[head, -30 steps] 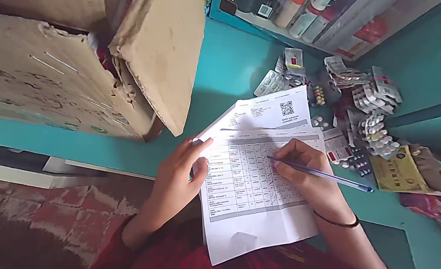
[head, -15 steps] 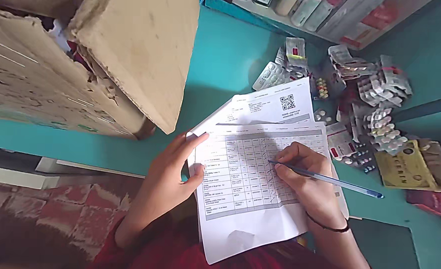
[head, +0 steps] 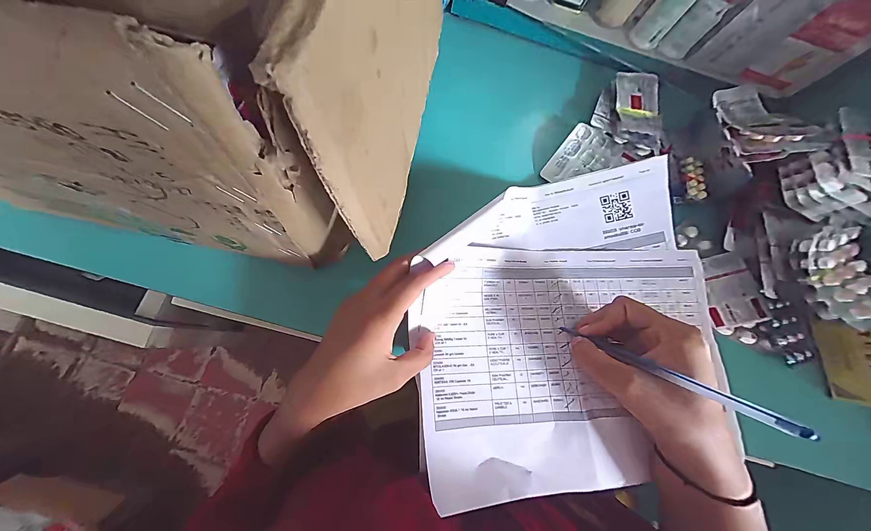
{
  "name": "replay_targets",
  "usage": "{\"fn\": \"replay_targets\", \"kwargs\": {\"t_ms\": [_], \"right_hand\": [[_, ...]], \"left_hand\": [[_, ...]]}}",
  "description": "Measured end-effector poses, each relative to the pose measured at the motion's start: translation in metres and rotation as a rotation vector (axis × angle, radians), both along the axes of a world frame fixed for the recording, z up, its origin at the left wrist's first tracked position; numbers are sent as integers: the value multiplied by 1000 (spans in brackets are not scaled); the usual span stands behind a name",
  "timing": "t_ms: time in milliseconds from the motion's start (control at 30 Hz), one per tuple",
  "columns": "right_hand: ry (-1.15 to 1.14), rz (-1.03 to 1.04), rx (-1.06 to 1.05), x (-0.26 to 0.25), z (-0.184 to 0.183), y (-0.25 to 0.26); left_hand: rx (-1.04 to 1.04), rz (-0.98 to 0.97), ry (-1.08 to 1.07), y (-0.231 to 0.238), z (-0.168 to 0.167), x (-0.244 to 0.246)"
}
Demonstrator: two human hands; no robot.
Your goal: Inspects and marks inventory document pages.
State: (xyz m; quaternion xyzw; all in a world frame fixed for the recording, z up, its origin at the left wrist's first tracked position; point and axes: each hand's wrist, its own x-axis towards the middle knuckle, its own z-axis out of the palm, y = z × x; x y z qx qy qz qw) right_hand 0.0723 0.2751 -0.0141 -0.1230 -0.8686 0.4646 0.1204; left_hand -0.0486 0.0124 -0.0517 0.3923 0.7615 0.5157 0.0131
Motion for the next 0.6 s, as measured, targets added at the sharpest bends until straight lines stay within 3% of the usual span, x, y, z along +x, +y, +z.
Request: {"fn": "replay_targets", "kwargs": {"t_ms": [600], "right_hand": [[32, -26, -30, 0, -5, 3]], "left_hand": [[-15, 43, -9, -1, -3, 3]]}}
